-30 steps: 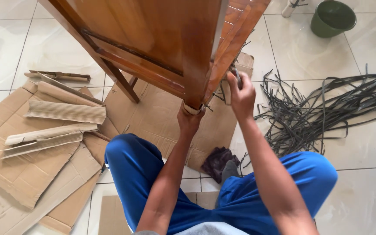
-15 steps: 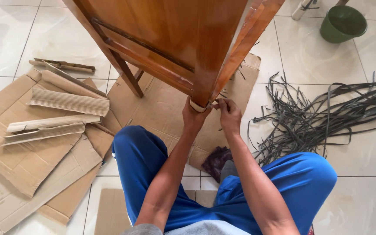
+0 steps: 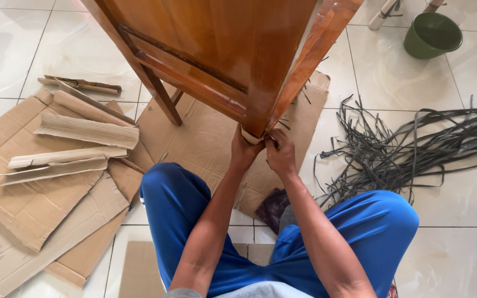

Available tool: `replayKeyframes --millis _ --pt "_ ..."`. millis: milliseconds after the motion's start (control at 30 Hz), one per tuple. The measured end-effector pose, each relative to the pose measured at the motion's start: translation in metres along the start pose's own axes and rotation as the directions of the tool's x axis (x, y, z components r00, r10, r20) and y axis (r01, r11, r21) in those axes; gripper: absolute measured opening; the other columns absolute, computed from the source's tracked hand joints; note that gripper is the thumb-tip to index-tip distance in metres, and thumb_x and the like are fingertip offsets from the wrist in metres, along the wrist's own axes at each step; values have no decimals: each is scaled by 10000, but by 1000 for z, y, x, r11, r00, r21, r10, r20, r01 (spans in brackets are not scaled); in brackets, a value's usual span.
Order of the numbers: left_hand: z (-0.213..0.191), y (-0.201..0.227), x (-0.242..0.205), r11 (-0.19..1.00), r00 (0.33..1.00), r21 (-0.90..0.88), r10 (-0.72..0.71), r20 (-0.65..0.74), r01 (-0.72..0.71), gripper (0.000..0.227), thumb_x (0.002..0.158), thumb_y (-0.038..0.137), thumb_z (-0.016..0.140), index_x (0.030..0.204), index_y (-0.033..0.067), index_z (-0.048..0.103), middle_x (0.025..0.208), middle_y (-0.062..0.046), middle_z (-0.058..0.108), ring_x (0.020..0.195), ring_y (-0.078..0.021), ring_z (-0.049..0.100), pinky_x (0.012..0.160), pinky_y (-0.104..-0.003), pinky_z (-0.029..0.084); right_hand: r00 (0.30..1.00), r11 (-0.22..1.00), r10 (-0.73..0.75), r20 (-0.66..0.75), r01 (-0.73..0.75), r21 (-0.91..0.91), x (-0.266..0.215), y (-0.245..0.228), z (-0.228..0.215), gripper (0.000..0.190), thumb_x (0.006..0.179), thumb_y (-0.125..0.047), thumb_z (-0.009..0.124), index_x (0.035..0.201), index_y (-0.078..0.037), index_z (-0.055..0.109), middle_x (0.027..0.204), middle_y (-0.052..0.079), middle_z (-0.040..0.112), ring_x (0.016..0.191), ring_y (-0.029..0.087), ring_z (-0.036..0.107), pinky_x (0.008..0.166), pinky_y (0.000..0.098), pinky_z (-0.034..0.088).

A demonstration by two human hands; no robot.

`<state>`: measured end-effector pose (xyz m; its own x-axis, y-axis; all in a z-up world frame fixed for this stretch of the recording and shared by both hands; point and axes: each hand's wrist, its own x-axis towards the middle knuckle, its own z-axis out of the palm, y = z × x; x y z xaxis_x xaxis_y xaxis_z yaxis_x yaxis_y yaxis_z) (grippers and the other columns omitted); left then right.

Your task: Wrapping wooden chair legs with protective cardboard and securing them with black plastic strips.

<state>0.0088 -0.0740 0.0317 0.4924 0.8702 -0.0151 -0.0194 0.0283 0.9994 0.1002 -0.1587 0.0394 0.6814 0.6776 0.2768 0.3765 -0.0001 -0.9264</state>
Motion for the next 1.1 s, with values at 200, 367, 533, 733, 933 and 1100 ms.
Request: replayKeyframes --millis 200,367,533,733,933,1100 --pt "-11 -6 2 943 962 -333 85 261 7 1045 691 -53 817 1598 85 315 1610 -222 391 1492 -347 341 1226 -526 292 979 978 128 159 -152 146 -12 -8 6 562 908 -214 758 1408 -8 605 1257 236 630 1081 344 673 885 531 571" --pt "-32 -8 8 823 943 -543 28 333 168 894 749 -71 600 1581 74 309 1430 -149 477 1344 -268 480 1154 -440 391 936 934 287 204 -321 157 -6 1 15 595 878 -332 858 1351 -51 630 986 128 677 554 141 599 615 345 560" --pt "-26 16 8 711 957 -654 -97 273 259 376 940 177 516 1290 189 652 1153 7 638 1123 -148 534 1069 -325 336 926 920 316 205 -352 172 -1 -5 17 612 849 -371 904 1258 4 647 892 116 617 527 146 576 571 330 530" --pt "-10 -28 9 652 996 -758 -48 -71 -23 110 1024 130 657 1042 47 727 901 -79 754 897 -140 716 937 -301 547 926 924 296 235 -340 174 -6 2 18 600 906 -349 855 1336 -4 620 951 128 638 551 135 579 576 325 545" --pt "2 -5 -13 729 935 -659 -78 -347 -183 183 969 68 745 798 39 683 719 -68 683 780 -117 644 867 -316 535 934 937 277 227 -315 149 -7 -10 17 570 938 -357 821 1325 7 614 848 115 627 520 131 562 543 324 532" --pt "8 19 -30 842 878 -495 -57 -476 -214 140 967 102 752 1031 -22 747 812 -118 726 868 -149 678 937 -364 549 933 936 296 207 -326 133 -3 -25 17 593 928 -370 822 1324 17 610 695 108 614 511 145 571 524 325 507"
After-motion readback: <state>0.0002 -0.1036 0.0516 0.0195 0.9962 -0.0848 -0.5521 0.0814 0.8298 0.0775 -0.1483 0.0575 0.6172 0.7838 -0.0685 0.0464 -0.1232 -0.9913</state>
